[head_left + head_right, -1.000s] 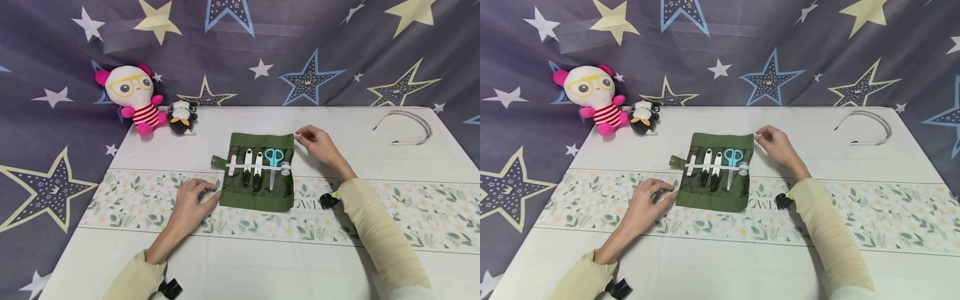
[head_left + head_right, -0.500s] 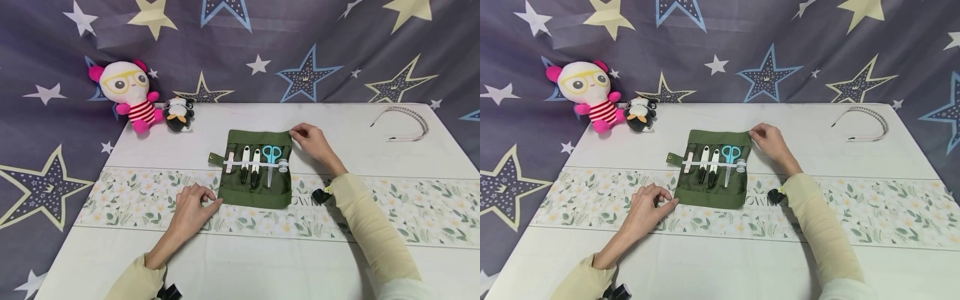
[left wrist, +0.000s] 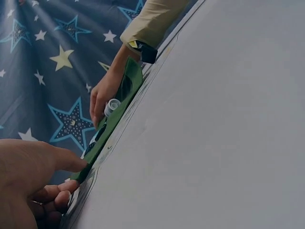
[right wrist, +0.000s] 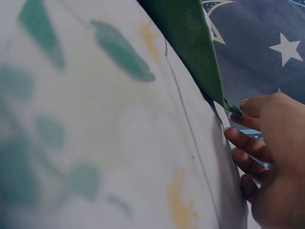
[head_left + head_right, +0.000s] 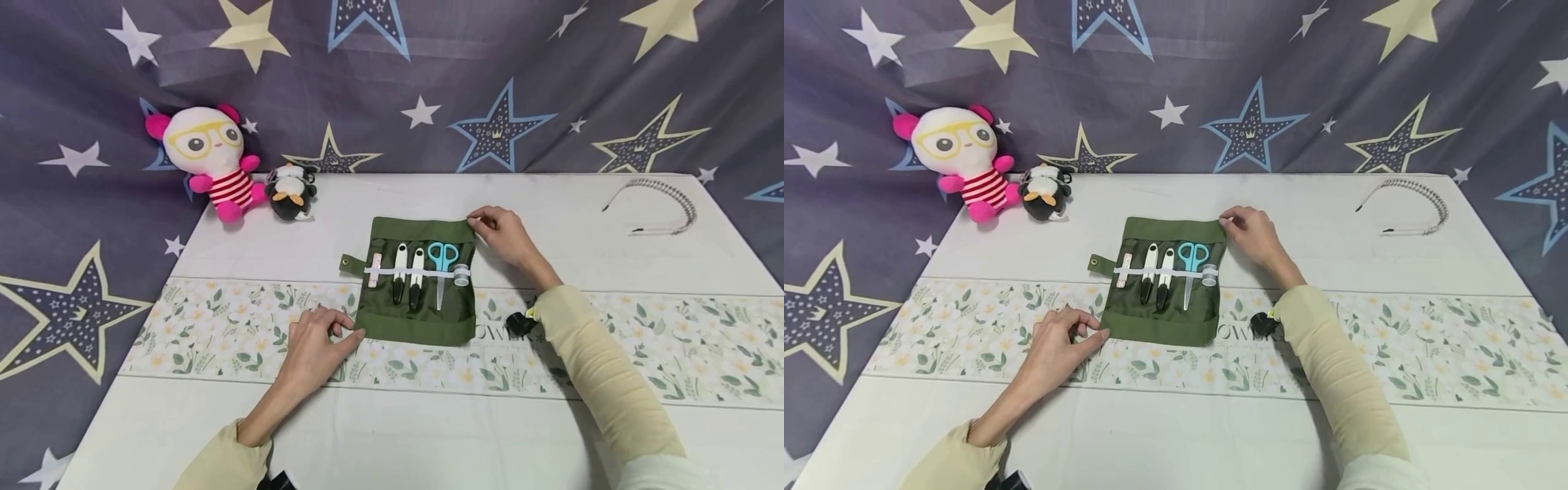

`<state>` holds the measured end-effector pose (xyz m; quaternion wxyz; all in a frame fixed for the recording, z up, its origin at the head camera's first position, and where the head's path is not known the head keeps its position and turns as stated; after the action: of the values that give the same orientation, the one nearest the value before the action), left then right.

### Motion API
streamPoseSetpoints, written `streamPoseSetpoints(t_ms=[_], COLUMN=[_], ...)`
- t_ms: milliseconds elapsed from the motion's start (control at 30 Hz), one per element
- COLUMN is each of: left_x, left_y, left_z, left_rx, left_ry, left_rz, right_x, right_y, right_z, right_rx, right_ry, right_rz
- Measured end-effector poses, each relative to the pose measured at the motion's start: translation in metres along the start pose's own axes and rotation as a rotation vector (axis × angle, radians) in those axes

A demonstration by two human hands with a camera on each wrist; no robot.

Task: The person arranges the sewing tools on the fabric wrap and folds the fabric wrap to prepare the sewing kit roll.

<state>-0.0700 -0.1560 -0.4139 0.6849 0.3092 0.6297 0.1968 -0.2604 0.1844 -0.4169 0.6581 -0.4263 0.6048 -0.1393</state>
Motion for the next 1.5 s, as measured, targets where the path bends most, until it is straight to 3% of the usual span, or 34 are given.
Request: streamPoseSetpoints(t_ms=[267,700,967,1333,1500], left_x=[0.002,0.001,0.001,-0.007,-0.012], left_y=[0.000,-0.001,-0.002,-0.005,-0.007], left_z=[0.001,-0.002,-0.005,-0.025,-0.038], left_rx=[0.021,0.032,0.041,0.059,0.024], left_ry=[-0.020,-0.002,0.013,0.047,0.033], left_rz=[0.041,0.045,0.030,0.044,0.086], right_x=[0.001,0.001,-0.002,-0.009,-0.016], right_y=[-0.001,-0.002,0.001,0.002,0.005], right_z=[0.001,0.002,0.010,0.028,0.041], right_rx=[0.012,0.058,0.029,0.022,0.031], right_ry=[-0.007,-0.028,0.028,0.061,0.047], right_rz=[0.006,-0.046,-0.079,-0.142,-0.146])
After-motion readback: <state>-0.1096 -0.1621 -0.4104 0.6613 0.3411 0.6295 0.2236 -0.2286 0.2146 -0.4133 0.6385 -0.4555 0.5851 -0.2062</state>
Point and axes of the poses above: each hand's wrist, its own z-axis away from the middle knuckle, its own x-axis out of the palm, y = z × x, the point moved 1 cm from there along -z, towards the middle knuckle, and after that the axes turned 9 degrees about -y, right-handed, at the moved point
